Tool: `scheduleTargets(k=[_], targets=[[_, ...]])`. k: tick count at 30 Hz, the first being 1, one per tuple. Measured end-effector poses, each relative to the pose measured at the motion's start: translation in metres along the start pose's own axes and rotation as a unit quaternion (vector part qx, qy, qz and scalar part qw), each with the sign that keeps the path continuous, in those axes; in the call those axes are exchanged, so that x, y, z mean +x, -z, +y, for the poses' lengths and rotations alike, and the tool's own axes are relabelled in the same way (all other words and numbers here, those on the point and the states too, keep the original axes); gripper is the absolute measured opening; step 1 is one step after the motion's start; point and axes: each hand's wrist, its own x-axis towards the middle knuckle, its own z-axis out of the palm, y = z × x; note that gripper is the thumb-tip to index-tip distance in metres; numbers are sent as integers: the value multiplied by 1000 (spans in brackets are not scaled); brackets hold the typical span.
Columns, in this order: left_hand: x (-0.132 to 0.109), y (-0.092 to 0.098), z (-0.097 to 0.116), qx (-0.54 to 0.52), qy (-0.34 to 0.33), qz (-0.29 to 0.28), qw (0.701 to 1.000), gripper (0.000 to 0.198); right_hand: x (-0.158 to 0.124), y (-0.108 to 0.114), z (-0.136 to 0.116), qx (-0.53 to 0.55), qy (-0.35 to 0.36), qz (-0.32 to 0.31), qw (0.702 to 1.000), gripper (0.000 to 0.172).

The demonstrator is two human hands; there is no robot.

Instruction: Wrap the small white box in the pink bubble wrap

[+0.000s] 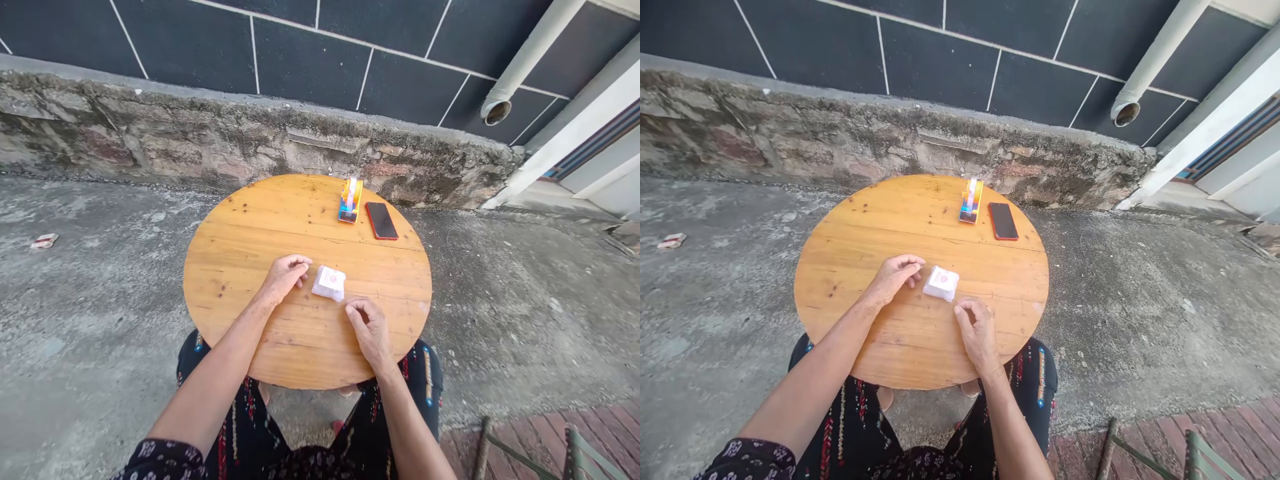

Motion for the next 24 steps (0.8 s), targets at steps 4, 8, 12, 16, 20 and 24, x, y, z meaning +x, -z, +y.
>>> scheduleTargets(k=[4,8,12,16,20,24], targets=[[0,-1,-2,1,-20,-14,1000,26,1,-1,-1,21,-9,17,1000,18],[-1,-2,-1,5,-23,-33,999,32,7,-1,-3,34,-1,35,999,17],[-2,-4,-1,-4,-22,-65,998,38,31,8,-8,27,32,38,998,15],[-4,-6,-1,3,-20,-90,996,42,70,18,-11,43,56,9,997,14],[-6,-5,1,15,-22,-106,994,46,97,16,-8,78,61,-39,994,14],[-8,-5,6,35,-20,-110,993,47,99,6,-7,88,65,-71,991,13]])
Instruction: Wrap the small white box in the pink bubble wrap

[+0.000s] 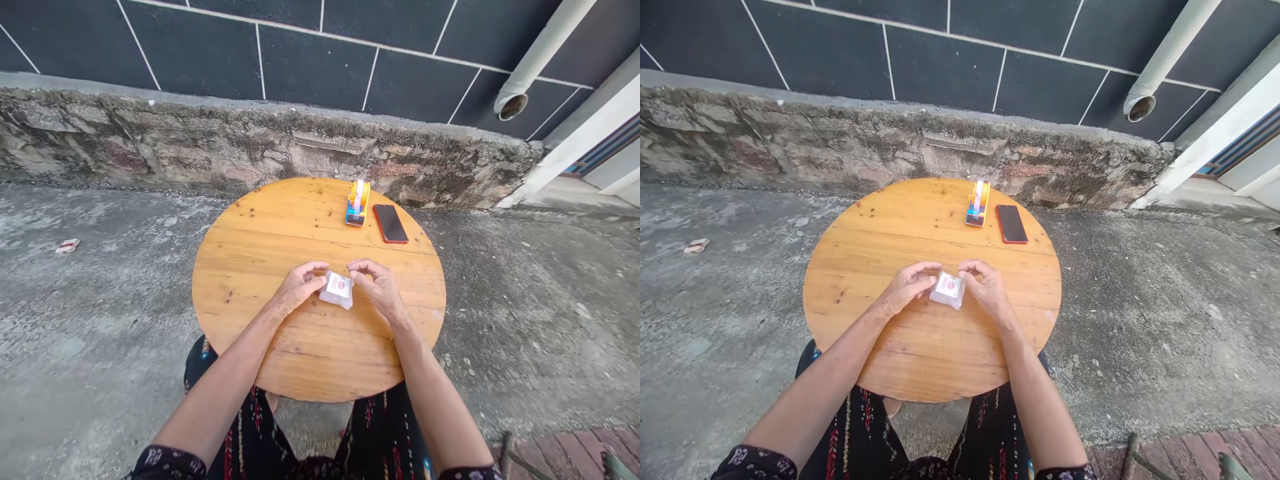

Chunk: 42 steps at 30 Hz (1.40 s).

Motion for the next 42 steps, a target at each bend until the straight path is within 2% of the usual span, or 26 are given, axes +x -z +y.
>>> scheduleTargets(k=[12,20,24,28,32,37,42], targets=[[-1,-2,1,28,-1,-14,1000,43,-4,-9,6,-75,31,-48,996,18],[0,-1,1,56,-13,-19,998,42,2,-11,4,-61,47,-16,997,5],[0,-1,0,52,-12,-25,998,42,1,-8,7,-48,44,9,998,7],[-1,-1,1,49,-10,-25,998,42,-2,-6,5,-36,48,-21,998,8],[-1,-1,1,53,-15,-25,998,42,-5,-9,5,-75,61,-46,994,12],[-1,-1,1,50,-23,-25,998,41,-5,-14,8,-175,106,-12,979,5],[-2,-2,4,51,-23,-25,998,42,-2,-16,7,-195,124,-16,973,10]])
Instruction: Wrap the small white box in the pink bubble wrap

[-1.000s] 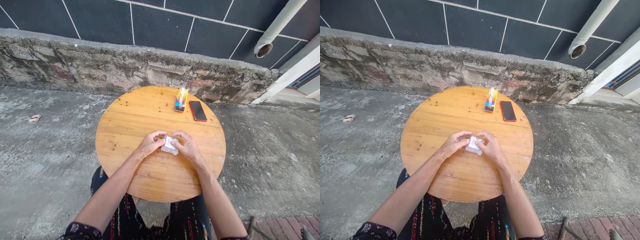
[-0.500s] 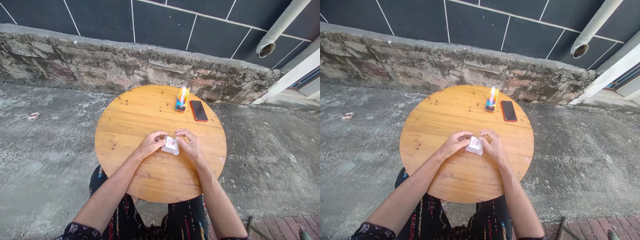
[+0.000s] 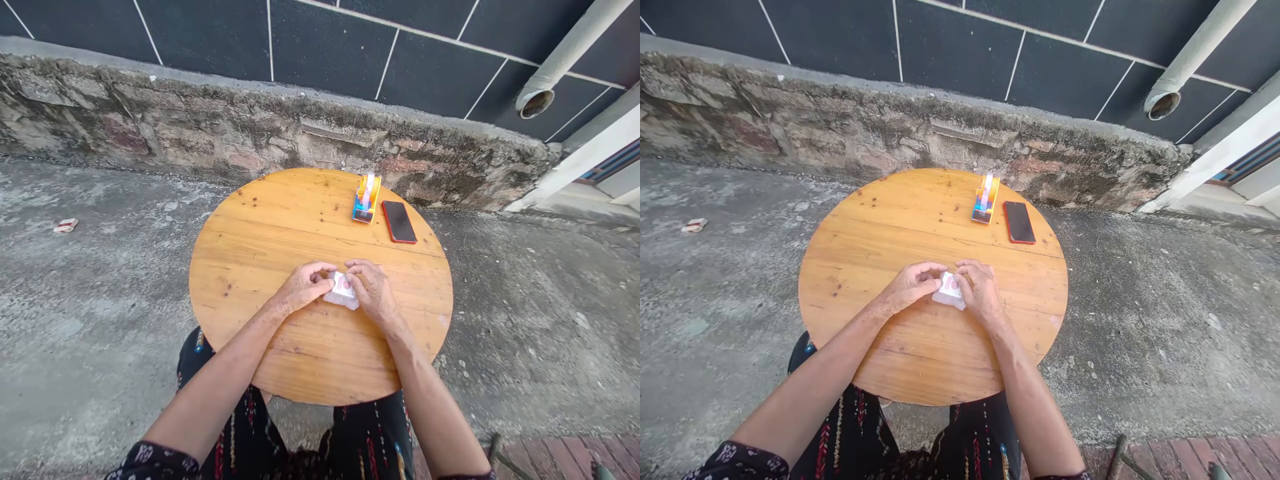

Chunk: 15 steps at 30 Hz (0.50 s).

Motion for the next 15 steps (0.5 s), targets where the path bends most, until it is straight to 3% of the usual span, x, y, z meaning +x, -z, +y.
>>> scheduleTargets(k=[8,15], targets=[[-1,0,4,41,-20,14,999,40,1,-2,-3,39,-41,-20,998,12],[-2,-3,1,123,-48,13,991,52,-1,-3,-3,72,-58,-9,996,15]])
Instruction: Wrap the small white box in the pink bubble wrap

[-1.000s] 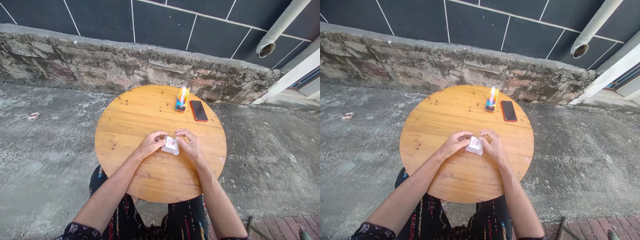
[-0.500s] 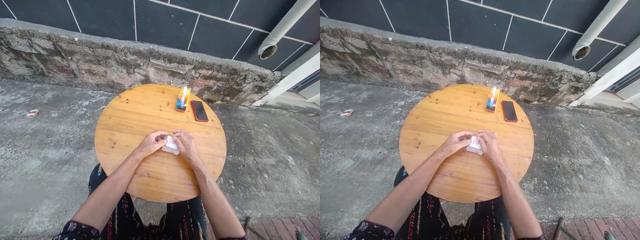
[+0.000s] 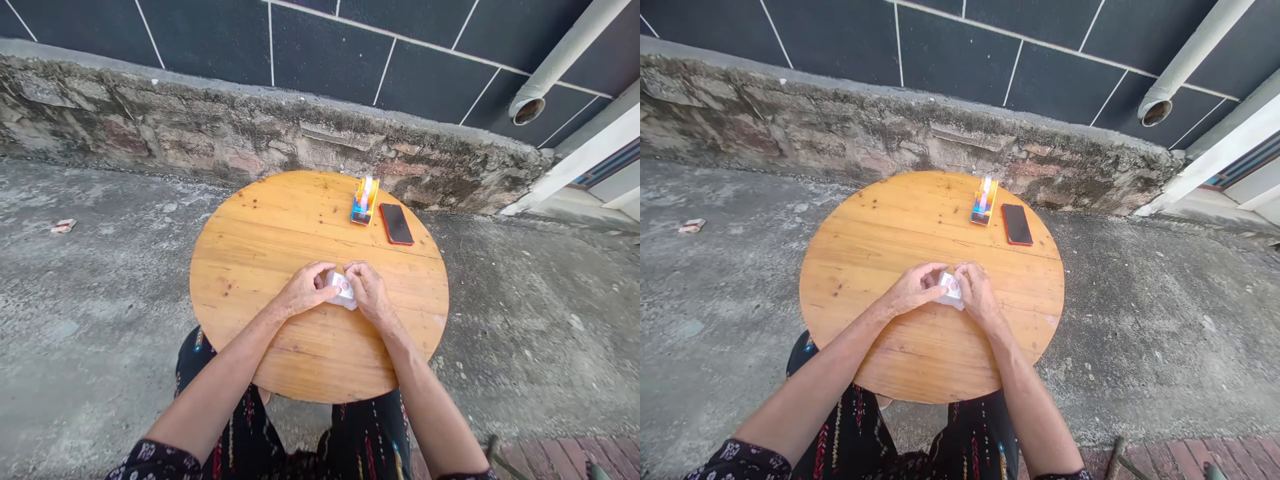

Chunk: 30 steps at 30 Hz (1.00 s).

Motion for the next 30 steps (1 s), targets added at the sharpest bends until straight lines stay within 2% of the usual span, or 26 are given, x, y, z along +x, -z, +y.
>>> scheduleTargets(k=[5,10,19,26,30], targets=[[-1,0,-1,44,-34,-23,998,59,0,0,0,17,-2,8,1000,15],[-5,-3,0,33,-57,-30,997,79,2,2,-5,13,16,3,1000,16],[-7,-10,-2,102,-172,25,980,83,11,12,-13,-19,19,26,999,18],[-6,-9,-4,120,-190,19,974,82,16,18,-16,-23,10,32,999,19],[-6,-9,-4,120,-163,12,979,89,19,19,-18,-27,6,36,999,20]])
